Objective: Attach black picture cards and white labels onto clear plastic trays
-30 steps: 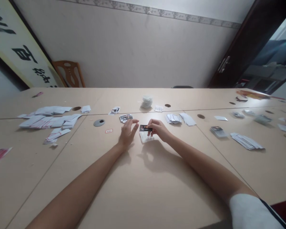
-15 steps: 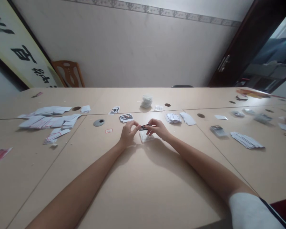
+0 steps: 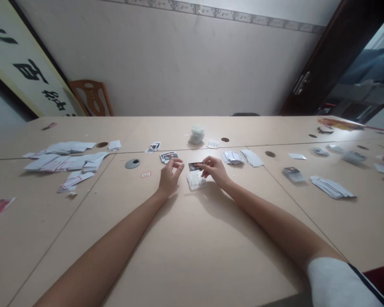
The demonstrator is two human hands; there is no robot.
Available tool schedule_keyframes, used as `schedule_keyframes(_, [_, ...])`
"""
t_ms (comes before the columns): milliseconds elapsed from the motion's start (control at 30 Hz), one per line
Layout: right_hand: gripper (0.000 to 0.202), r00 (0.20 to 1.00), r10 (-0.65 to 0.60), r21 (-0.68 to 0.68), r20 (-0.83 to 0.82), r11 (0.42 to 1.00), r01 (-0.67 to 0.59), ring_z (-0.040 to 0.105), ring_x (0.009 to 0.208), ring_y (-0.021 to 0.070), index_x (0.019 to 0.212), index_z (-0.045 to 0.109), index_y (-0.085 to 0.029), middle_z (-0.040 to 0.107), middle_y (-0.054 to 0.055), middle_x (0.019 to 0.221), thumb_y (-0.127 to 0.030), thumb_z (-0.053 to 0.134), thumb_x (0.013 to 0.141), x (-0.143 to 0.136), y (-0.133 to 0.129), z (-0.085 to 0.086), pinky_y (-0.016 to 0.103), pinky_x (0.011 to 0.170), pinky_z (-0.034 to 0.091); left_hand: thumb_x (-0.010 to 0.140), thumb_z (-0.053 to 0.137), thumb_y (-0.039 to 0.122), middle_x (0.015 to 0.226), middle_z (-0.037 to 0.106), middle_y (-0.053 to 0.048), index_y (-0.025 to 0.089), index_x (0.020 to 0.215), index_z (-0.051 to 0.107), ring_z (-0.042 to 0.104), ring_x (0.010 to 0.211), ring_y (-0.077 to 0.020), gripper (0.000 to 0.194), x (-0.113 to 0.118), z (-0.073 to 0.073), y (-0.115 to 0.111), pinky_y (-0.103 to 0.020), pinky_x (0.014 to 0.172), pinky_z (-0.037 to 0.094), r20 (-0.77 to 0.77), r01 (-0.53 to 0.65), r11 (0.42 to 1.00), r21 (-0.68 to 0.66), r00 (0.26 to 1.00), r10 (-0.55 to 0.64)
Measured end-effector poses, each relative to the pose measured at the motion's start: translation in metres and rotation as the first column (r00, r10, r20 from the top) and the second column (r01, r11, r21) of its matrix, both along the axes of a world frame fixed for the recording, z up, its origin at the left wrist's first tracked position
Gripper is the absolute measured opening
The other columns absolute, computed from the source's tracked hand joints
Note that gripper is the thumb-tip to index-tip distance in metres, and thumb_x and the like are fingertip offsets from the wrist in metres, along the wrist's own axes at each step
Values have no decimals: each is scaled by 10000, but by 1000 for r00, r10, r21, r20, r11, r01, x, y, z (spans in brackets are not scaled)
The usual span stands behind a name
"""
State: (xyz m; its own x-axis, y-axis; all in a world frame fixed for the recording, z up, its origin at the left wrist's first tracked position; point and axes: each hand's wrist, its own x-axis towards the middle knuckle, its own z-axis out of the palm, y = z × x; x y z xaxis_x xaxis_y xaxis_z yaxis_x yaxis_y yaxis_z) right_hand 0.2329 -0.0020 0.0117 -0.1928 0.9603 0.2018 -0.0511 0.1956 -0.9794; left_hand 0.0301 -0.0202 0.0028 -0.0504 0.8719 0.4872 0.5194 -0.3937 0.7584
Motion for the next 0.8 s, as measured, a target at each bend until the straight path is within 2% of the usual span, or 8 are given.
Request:
schedule_keyframes(67, [381,996,-79,-36,-35,996,78,595,450,109,746,536,-202,647,-25,616,-472,793,664,4,4,-3,207,435,457,886,541,445,820,682,-28,204,994,619,643,799,-205,275,-1,1,-1,-351,785,475,-67,-16,1000,7,998,17])
schedule_keyframes(200, [345,975,-184,-153,-122,974,165,595,462,99,794,548,-202,677,-12,670,-443,765,675,9,12,-12,180,423,414,842,615,475,919,681,-53,200,874,657,628,890,-243,279,3,4,-6,-392,826,457,-368,38,999,-35,928,-48])
schedule_keyframes(367, [320,951,-258,-151,-173,961,233,608,466,109,825,522,-216,646,-39,638,-417,732,690,9,18,-20,184,432,423,745,658,663,1060,667,-80,211,1039,686,592,1066,-307,541,7,2,-10,-449,905,441,-531,133,986,-105,830,-169])
schedule_keyframes(467, [302,948,-264,-137,-177,960,242,614,464,112,859,510,-221,644,-43,678,-376,701,685,7,17,-20,191,427,426,693,692,689,1071,661,-91,218,1125,686,586,1053,-305,639,7,0,-10,-447,916,442,-548,173,978,-117,810,-209])
schedule_keyframes(567, [292,952,-228,-154,-202,968,199,644,506,121,909,509,-225,658,-29,797,-316,651,671,6,15,-18,202,441,442,623,765,662,1124,643,-99,239,1253,638,570,1085,-322,769,6,-2,-9,-460,922,445,-579,191,973,-127,782,-229])
schedule_keyframes(633, [307,954,-196,-161,-228,974,162,676,575,133,937,514,-231,643,-25,870,-297,638,664,5,15,-17,218,492,484,613,792,626,1130,640,-99,245,1276,629,570,1097,-328,782,5,-2,-8,-474,921,457,-571,198,971,-133,786,-239])
schedule_keyframes(700, [325,948,-165,-150,-271,980,127,707,685,152,962,526,-236,619,-21,918,-289,647,665,4,15,-17,243,584,532,647,791,587,1112,639,-95,235,1251,650,594,1065,-303,712,4,-2,-7,-462,913,484,-489,226,964,-139,831,-265])
schedule_keyframes(800, [365,926,-110,-139,-362,988,64,718,814,178,1006,545,-241,606,-11,982,-285,673,667,3,16,-18,287,706,564,695,776,549,1109,620,-96,215,1218,672,623,991,-246,629,2,0,-5,-397,844,549,-256,289,951,-112,916,-309])
